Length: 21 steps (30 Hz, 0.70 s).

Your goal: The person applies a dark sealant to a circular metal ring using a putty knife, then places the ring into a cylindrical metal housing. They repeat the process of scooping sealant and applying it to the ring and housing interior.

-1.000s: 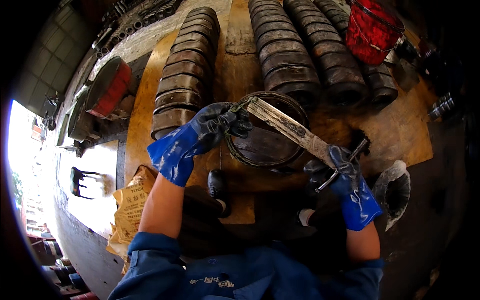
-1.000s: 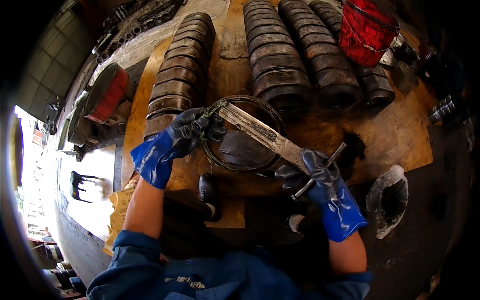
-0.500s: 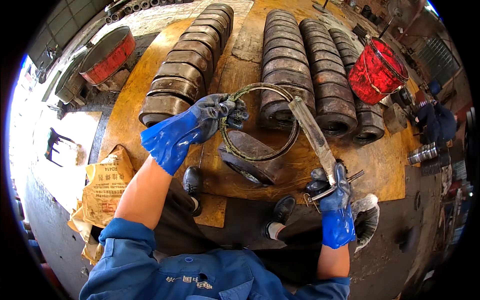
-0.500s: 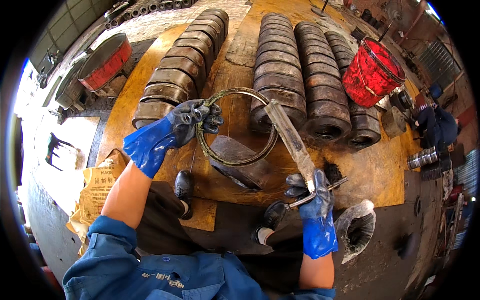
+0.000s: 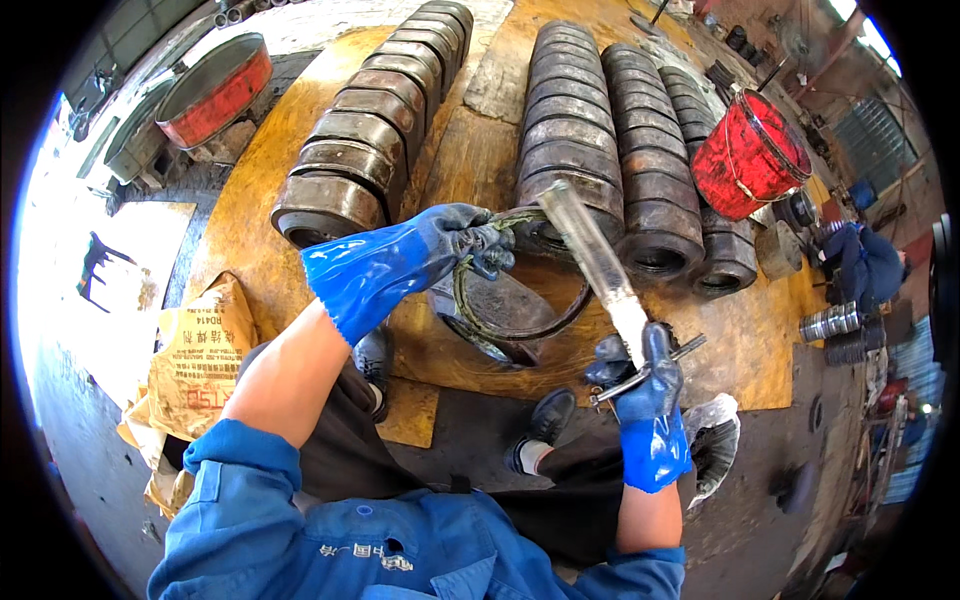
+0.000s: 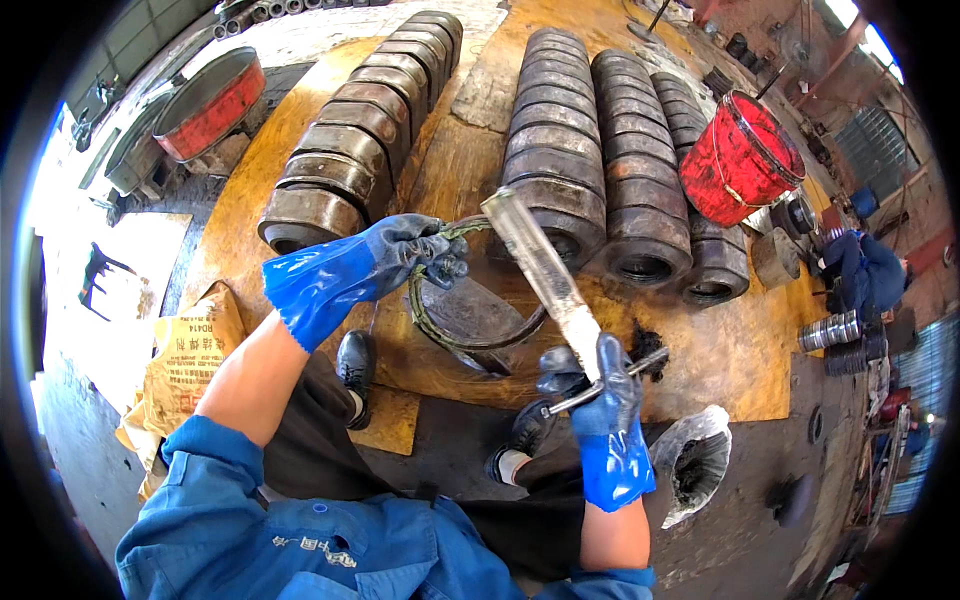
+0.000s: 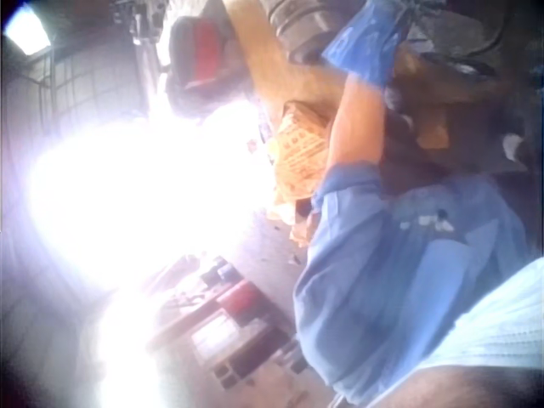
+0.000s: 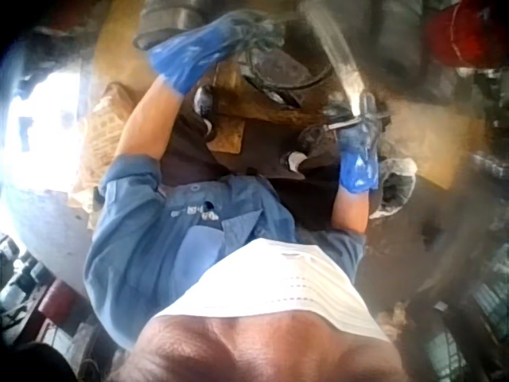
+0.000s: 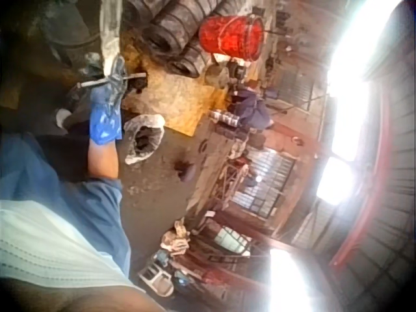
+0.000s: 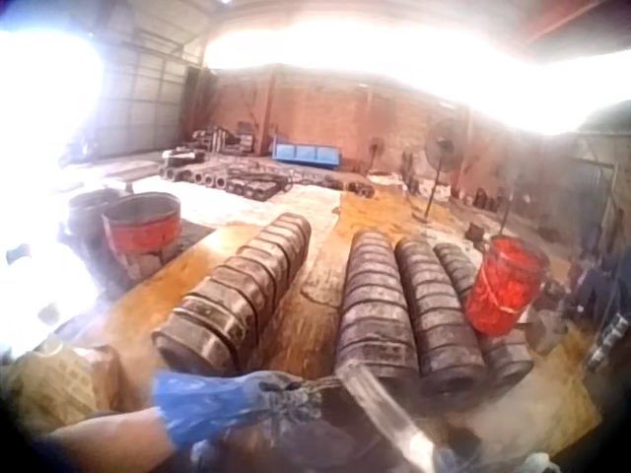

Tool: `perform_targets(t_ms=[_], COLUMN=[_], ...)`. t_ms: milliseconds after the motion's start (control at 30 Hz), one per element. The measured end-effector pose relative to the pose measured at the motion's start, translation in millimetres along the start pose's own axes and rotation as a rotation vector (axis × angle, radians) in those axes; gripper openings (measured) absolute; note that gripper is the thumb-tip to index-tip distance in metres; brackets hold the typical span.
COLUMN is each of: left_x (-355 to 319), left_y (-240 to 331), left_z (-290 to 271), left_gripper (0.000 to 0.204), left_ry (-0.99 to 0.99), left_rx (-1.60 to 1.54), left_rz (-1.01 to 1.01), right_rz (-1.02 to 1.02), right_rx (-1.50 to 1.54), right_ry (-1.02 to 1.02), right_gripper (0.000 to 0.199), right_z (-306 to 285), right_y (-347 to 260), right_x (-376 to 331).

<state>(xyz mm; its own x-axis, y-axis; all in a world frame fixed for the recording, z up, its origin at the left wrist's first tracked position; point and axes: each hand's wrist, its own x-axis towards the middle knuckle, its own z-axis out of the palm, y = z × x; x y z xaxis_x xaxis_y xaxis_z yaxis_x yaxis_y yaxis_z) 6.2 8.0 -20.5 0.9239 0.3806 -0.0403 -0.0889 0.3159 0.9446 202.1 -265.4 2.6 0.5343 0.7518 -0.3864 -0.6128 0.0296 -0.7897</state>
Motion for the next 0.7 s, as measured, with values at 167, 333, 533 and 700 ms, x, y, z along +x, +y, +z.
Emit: perform_targets(t_ms=[167,333,533,700], left_x=[14.5,26.6,33.7,-15.6], left_y=[-18.4,-11.7,-16.8,-5.3], left_z=[-19.0,-19.0,-24.0,-8.6], left_gripper=[0.03,0.028,0.031,0.041], left_ry=[0.045,0.208,0.344,0.23], left_rx=[-0.204,-0.322,-0.411,0.329], left_rz=[0.047,-0.009,0.072,0.168], right_rz=[-0.132,-0.2,-0.382,-0.503], right_rx=[0.237,0.487,0.338,-1.089], right_ry=[-0.064,-0.034,-0.018,0.532], right_gripper=[0.045,0.038,0.044,0.044], right_z=[-22.6,-58.0,-208.4,-356.7], right_y=[-28.8,-84.6,-125.6,-69.4], right_x=[-1.5,-13.0,-39.0,-108.4])
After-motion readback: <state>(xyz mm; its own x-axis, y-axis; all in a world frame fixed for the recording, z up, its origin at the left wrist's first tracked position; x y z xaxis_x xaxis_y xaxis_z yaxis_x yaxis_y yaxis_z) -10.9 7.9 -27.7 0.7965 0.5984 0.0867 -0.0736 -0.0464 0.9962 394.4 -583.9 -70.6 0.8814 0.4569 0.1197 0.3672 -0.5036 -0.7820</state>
